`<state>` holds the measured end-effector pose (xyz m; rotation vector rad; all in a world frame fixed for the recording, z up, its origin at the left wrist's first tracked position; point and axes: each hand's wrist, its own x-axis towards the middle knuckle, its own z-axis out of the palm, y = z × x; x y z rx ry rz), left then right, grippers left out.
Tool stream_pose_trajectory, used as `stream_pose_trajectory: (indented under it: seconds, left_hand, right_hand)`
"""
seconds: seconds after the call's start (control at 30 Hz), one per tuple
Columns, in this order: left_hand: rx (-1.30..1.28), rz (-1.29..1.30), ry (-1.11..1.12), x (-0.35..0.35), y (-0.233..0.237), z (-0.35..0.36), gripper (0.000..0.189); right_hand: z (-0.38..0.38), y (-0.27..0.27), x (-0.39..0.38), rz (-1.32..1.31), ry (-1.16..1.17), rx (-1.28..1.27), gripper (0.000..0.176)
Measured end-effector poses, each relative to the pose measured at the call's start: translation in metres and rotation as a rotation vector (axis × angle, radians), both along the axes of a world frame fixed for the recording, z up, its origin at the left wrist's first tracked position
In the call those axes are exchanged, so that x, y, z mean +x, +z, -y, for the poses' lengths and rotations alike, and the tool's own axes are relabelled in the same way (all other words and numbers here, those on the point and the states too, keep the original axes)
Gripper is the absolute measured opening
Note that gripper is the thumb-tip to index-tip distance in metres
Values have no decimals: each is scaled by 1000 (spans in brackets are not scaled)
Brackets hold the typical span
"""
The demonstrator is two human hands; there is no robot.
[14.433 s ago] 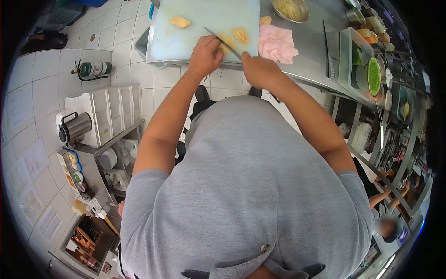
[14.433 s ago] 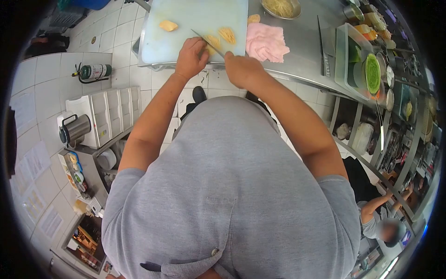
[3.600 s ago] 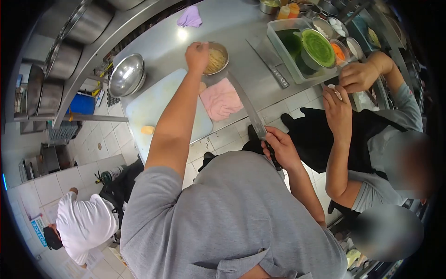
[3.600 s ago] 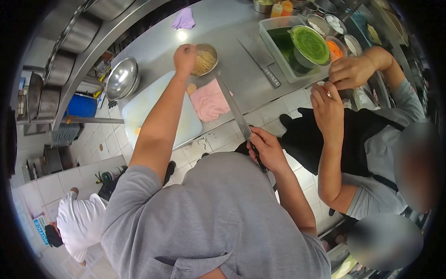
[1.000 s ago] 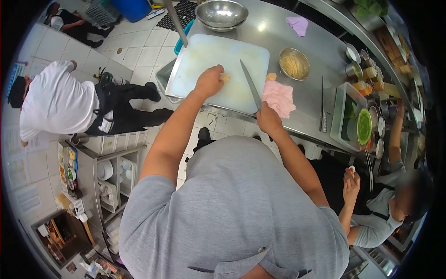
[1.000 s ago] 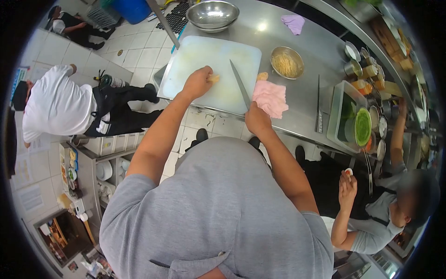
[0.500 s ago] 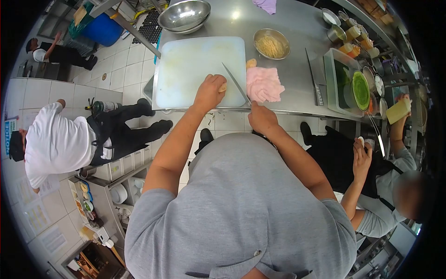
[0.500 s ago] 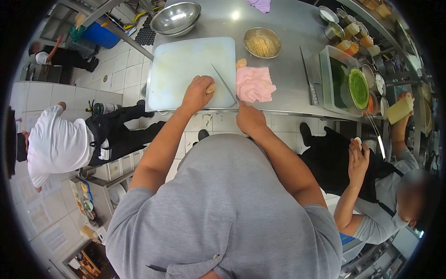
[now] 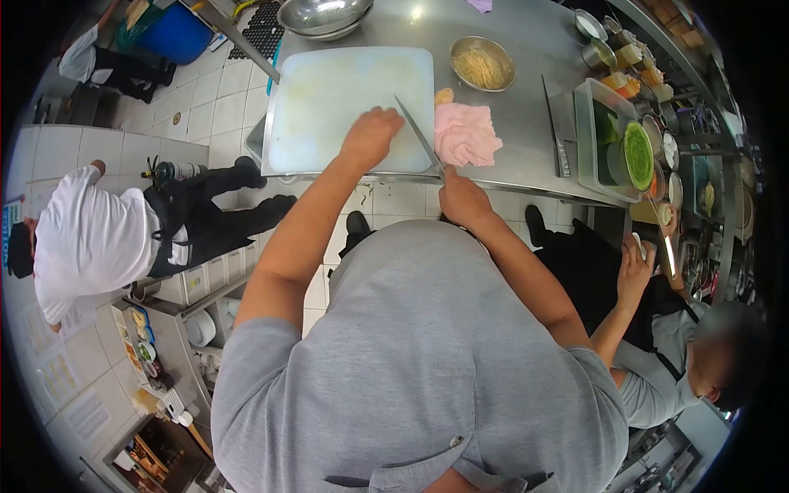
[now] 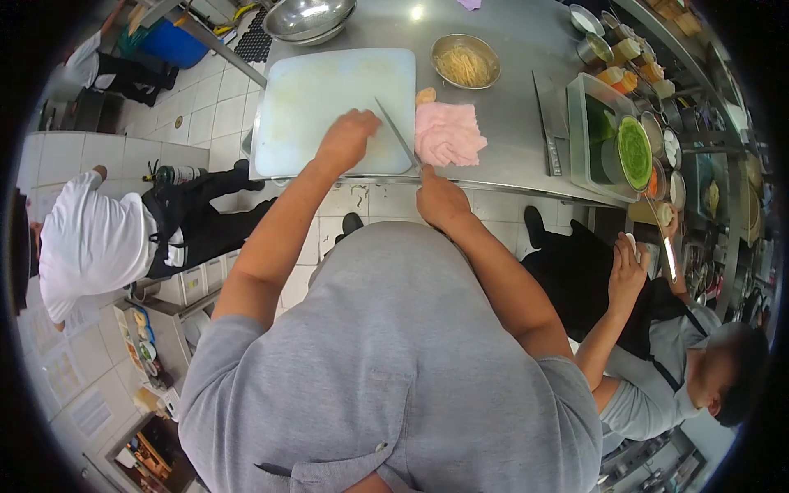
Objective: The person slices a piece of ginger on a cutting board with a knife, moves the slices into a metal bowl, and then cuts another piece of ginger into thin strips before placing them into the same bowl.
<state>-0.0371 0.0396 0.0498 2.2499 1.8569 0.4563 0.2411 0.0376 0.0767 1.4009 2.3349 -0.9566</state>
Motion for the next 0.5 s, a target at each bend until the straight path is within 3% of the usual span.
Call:
stream_pose_trajectory:
  seconds: [0.07, 0.13, 0.23, 0.33, 0.5]
  left_hand:
    - [-62, 71, -80, 1, -12, 4, 38]
    - [132, 334, 43, 7, -17, 9, 41]
    - [169, 462, 177, 10, -18, 17, 37]
    - [76, 527, 247, 6, -27, 21, 31]
    - [50, 634, 179, 8, -39, 23, 29]
  right_hand:
    - [1, -3, -1, -20, -4, 21, 35]
    - [0, -5, 2, -33, -7, 24, 35]
    - [1, -9, 7, -43, -20, 13, 35]
    - [3, -4, 9, -35, -12, 17, 36]
    - [7, 19, 7, -24, 2, 73, 38]
